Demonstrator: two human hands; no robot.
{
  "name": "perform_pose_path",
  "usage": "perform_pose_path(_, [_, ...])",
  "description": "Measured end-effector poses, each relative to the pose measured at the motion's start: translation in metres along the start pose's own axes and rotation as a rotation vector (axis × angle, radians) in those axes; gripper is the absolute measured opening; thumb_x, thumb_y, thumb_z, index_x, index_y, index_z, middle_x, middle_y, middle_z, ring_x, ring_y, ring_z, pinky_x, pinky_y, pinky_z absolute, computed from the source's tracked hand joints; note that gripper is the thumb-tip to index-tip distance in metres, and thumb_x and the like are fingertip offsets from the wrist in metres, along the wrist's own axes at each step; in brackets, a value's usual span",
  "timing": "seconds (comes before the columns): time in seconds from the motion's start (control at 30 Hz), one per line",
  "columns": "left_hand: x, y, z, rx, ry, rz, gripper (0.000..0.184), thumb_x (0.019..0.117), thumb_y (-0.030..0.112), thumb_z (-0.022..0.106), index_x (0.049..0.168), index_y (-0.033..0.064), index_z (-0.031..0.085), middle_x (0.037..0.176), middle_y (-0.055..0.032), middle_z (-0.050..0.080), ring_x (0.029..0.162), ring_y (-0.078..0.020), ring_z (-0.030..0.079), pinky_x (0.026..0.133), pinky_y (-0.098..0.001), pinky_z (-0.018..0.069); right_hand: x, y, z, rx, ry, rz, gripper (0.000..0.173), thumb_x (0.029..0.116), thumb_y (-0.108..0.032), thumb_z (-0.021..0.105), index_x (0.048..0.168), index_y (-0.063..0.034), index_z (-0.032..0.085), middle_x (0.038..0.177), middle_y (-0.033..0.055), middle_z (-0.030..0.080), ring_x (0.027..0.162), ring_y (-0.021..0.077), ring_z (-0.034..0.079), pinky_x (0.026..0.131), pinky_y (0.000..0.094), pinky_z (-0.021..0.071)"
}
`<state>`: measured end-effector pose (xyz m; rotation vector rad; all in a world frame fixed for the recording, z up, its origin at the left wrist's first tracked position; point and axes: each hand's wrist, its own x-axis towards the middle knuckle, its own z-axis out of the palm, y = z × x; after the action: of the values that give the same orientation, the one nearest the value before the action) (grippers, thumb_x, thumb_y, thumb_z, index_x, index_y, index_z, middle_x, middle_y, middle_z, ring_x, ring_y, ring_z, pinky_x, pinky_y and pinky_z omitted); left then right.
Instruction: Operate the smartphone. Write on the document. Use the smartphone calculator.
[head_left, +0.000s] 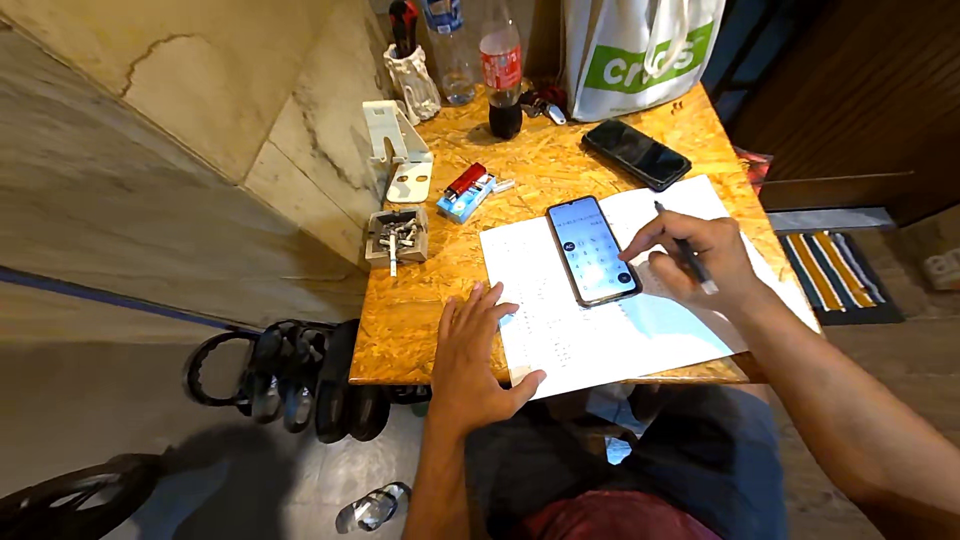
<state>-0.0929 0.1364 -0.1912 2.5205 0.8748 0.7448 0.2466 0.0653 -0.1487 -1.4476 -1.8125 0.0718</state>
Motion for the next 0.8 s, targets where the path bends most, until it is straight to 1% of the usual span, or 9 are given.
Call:
perform_pose_path(0.1, [-0.0005, -0.0008, 0.0006, -0.004, -0.004, 0.000, 0.079, 0.0734, 0.070, 0.072, 0.133, 0.0188, 0.064, 0.152, 0.0005, 0.055, 0.151, -0.0209, 0.036, 0.125, -0.0600, 0.0182, -0.0008, 0.0017, -0.0012, 0.010, 0.020, 0.025, 0.023, 0.0845, -0.013, 0.052, 0.099, -0.0105, 0.070, 0.078, -0.0045, 0.069, 0.052, -0.0002, 0.047, 0.045, 0.0212, 0.0393])
perform_pose_path(0.2, [0.0001, -0.0009, 0.0011, 0.007, -0.009, 0.001, 0.080, 0.0738, 0.070, 0.072, 0.133, 0.0180, 0.064, 0.153, -0.0006, 0.053, 0.152, -0.0216, 0.034, 0.125, -0.0604, 0.0178, -0.0010, 0.0033, -0.0026, 0.014, 0.029, 0.029, 0.023, 0.0853, -0.012, 0.052, 0.100, -0.0096, 0.070, 0.079, -0.0036, 0.069, 0.052, 0.0009, 0.047, 0.045, 0.0220, 0.0392])
perform_pose_path(0.27, [-0.0015, -0.0014, 0.0017, 0.010, -0.020, -0.013, 0.080, 0.0738, 0.071, 0.072, 0.135, 0.0193, 0.063, 0.155, 0.0006, 0.050, 0.153, -0.0204, 0.031, 0.126, -0.0599, 0.0165, -0.0019, 0.0031, -0.0019, 0.019, 0.023, 0.036, 0.025, 0.0866, -0.012, 0.051, 0.102, -0.0088, 0.070, 0.077, -0.0024, 0.068, 0.052, 0.0017, 0.046, 0.044, 0.0225, 0.0378])
perform_pose_path(0.4, [-0.0021, -0.0020, 0.0019, 0.003, -0.025, -0.018, 0.079, 0.0745, 0.069, 0.073, 0.136, 0.0211, 0.062, 0.157, 0.0028, 0.047, 0.154, -0.0179, 0.030, 0.127, -0.0586, 0.0164, -0.0011, 0.0007, 0.0001, 0.023, 0.013, 0.042, 0.025, 0.0868, -0.013, 0.051, 0.102, -0.0083, 0.070, 0.074, -0.0020, 0.065, 0.050, 0.0019, 0.043, 0.043, 0.0224, 0.0350])
perform_pose_path(0.53, [-0.0016, -0.0033, 0.0031, -0.002, -0.015, -0.002, 0.078, 0.0739, 0.067, 0.075, 0.136, 0.0207, 0.062, 0.157, 0.0020, 0.048, 0.154, -0.0190, 0.030, 0.127, -0.0597, 0.0165, -0.0012, 0.0007, 0.0008, 0.015, 0.008, 0.032, 0.024, 0.0875, -0.014, 0.051, 0.102, -0.0083, 0.069, 0.074, -0.0013, 0.065, 0.050, 0.0030, 0.042, 0.043, 0.0237, 0.0347])
perform_pose_path(0.8, [-0.0008, -0.0027, 0.0035, -0.003, -0.017, -0.007, 0.078, 0.0736, 0.067, 0.075, 0.136, 0.0210, 0.062, 0.158, 0.0024, 0.047, 0.154, -0.0182, 0.029, 0.127, -0.0589, 0.0159, -0.0016, -0.0004, 0.0030, 0.057, -0.009, 0.039, 0.025, 0.0874, -0.013, 0.051, 0.104, -0.0081, 0.069, 0.075, -0.0023, 0.064, 0.051, 0.0011, 0.042, 0.043, 0.0212, 0.0336])
